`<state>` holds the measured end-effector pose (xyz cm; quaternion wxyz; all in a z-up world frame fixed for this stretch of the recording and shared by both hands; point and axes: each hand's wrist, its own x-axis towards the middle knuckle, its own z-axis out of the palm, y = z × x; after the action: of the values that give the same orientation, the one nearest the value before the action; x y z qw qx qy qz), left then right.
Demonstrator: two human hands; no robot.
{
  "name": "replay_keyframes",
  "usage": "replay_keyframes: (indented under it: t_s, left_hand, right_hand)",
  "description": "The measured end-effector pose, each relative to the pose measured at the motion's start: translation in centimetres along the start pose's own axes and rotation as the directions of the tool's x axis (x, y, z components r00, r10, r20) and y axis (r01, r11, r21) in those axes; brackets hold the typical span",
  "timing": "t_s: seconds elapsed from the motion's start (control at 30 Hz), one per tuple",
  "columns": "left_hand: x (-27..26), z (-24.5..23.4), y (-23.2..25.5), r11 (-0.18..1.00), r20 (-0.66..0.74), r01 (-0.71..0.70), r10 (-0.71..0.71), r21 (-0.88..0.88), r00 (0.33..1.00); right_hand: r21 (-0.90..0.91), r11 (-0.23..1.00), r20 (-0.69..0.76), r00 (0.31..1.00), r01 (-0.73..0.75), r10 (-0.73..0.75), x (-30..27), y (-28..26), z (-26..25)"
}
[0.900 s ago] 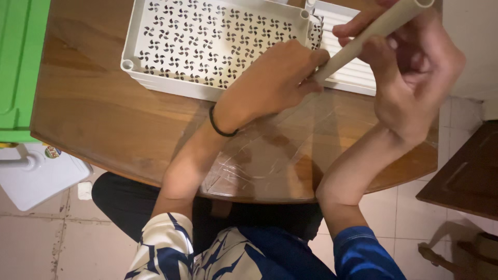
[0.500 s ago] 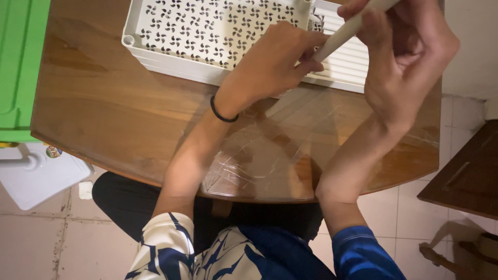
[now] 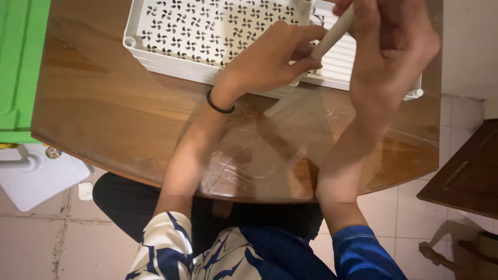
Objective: The person inserts white plastic tubes into the corner holes of a white plastic tray with a patterned surface. They repeat this action for multiple trays, placing the tubes into the designated slots.
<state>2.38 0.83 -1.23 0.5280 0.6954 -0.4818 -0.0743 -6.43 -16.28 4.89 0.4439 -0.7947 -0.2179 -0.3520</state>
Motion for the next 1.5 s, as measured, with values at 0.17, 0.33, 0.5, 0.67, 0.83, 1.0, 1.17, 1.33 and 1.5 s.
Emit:
replay_keyframes:
  t_s: [0.17, 0.33, 0.5, 0.67, 0.83, 1.0, 1.17, 1.33, 1.5]
  left_hand:
    - [1.0, 1.5, -1.0, 0.880, -0.061, -0.298, 0.297, -0.370, 0.953]
    - [1.8, 6.0, -0.7, 0.783, -0.293, -0.288, 0.142, -0.551, 0.946]
    - [2.3, 8.3, -1.4, 0.867, -0.444, -0.255, 0.044, -0.428, 0.895]
    - [3.3, 8.3, -2.3, 0.853, -0.467, -0.308, 0.086, -0.422, 0.880]
    - [3.0, 7.7, -3.1, 0.710, -0.333, -0.273, 0.058, -0.649, 0.941]
    - [3.4, 6.2, -3.1, 0.578, -0.167, -0.179, 0.073, -0.797, 0.983]
    - [3.5, 5.2, -3.1, 0.520, -0.020, -0.059, 0.080, -0.852, 0.997]
    - [3.6, 4.6, -3.1, 0.496, 0.079, 0.034, 0.071, -0.868, 0.994]
    - [3.6, 3.4, -0.8, 0.583, 0.065, 0.036, 0.029, -0.812, 0.997]
  right_hand:
    - [0.097, 0.986, 0.070, 0.989, -0.135, 0.128, -1.0, 1.9, -1.9]
    - [0.132, 0.972, 0.048, 0.981, -0.194, 0.190, -1.1, 2.4, -2.0]
    - [0.196, 0.970, 0.110, 0.986, -0.144, 0.124, 0.1, 1.1, -1.4]
    - [0.254, 0.953, 0.193, 0.974, -0.167, 0.119, 0.9, -0.6, -1.9]
    - [0.327, 0.882, 0.153, 0.940, -0.338, 0.304, 0.8, -0.7, -1.7]
    - [0.298, 0.904, 0.120, 0.951, -0.307, 0.284, 0.8, 0.1, -1.7]
    - [0.269, 0.908, 0.070, 0.947, -0.322, 0.315, 0.7, 0.2, -2.1]
    - [0.208, 0.932, 0.019, 0.954, -0.296, 0.299, 0.8, -0.4, -1.7]
    - [0.181, 0.929, 0.051, 0.946, -0.323, 0.319, 1.0, -1.0, -2.4]
